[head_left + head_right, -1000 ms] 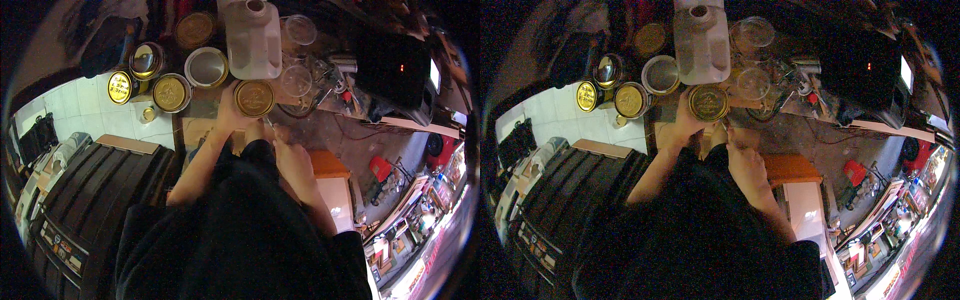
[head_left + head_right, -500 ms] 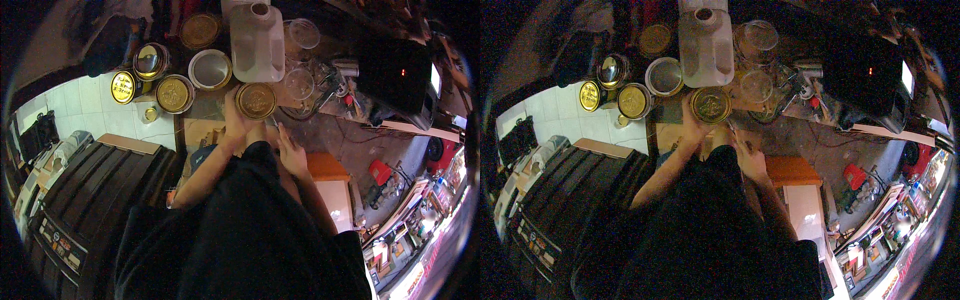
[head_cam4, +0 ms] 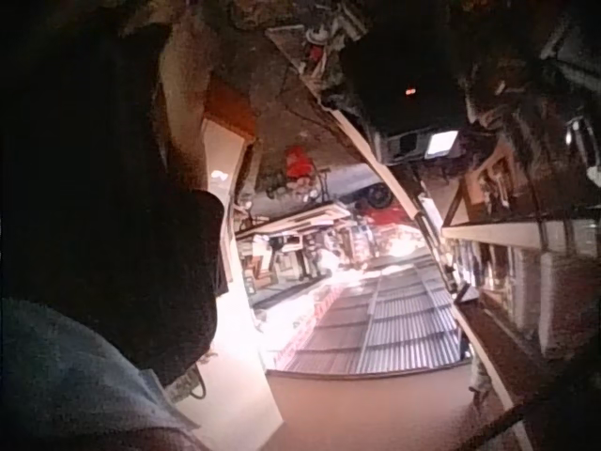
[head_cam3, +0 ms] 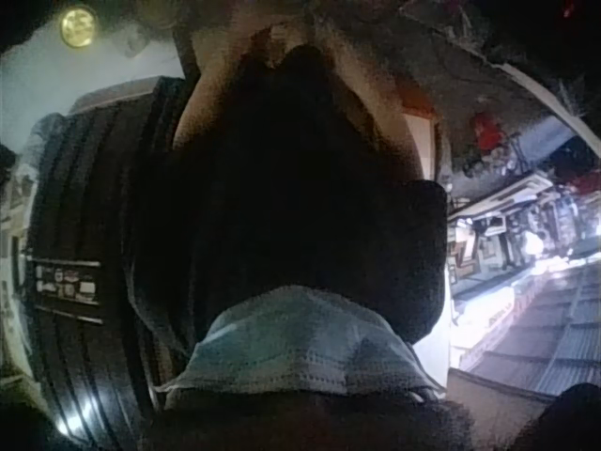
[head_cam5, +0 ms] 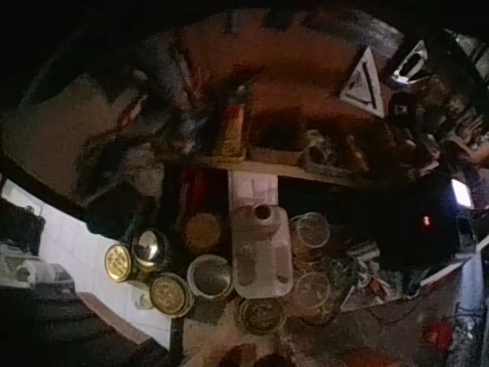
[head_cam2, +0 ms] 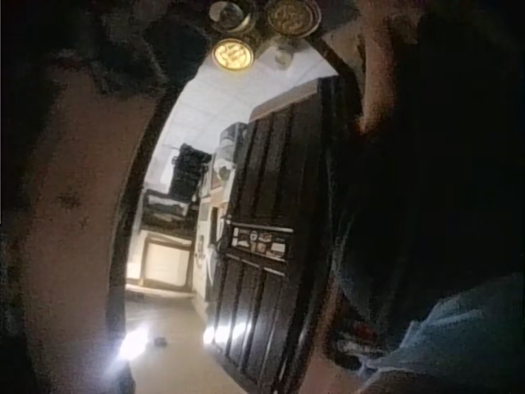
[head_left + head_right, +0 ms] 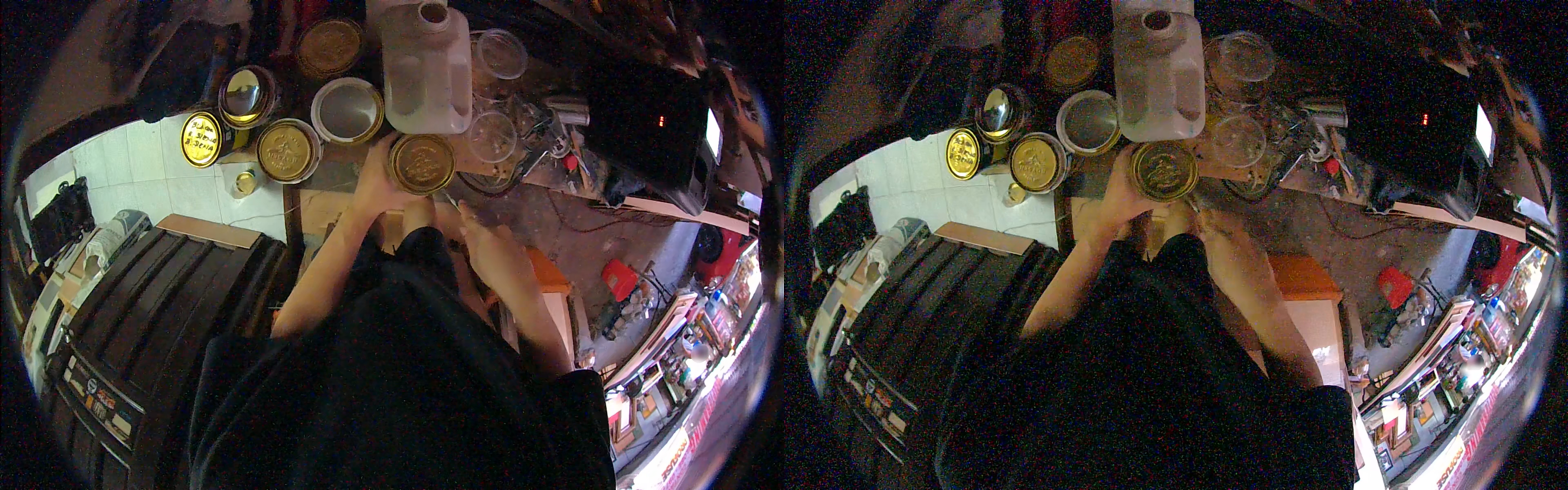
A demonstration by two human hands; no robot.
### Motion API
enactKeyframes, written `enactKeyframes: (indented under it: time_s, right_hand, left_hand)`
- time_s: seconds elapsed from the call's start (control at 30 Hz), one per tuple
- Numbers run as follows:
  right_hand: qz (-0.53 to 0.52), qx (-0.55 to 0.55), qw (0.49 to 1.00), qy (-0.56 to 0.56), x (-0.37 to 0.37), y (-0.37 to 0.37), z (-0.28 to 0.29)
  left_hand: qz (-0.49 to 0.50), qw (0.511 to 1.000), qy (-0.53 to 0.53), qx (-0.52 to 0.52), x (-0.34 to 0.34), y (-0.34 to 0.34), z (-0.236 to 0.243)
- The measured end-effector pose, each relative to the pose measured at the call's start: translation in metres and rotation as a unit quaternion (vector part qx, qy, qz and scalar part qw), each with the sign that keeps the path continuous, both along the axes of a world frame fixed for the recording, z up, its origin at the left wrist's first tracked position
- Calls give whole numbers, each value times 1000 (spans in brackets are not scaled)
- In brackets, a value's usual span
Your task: The person assembles a spray gun, then opens a paint can and pours paint into a container. The person handles a rag and a box during the process.
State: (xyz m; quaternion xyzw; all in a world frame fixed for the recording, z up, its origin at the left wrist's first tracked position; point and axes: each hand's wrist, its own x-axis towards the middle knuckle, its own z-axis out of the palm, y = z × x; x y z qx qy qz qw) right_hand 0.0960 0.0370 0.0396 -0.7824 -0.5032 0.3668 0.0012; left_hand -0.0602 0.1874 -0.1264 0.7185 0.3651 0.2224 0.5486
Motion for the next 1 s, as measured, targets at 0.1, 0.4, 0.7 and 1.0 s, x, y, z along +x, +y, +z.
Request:
enactKeyframes:
  time_s: [0.1, 0.4, 0.7, 1.0]
  right_hand:
    - [-26, -77, 996, 42, 3, 3, 1]
    - [-22, 271, 961, 43, -5, -76, -142]
    - [-59, -93, 994, -17, -30, -1, 11]
    - [-130, -60, 989, 45, -50, 0, 1]
  left_hand:
    - [7, 1000, -14, -26, -1, -4, -12]
    - [7, 1000, 0, 13, -1, -3, 0]
    - [15, 1000, -1, -3, 1, -3, -2]
    - [17, 998, -34, -41, 1, -5, -13]
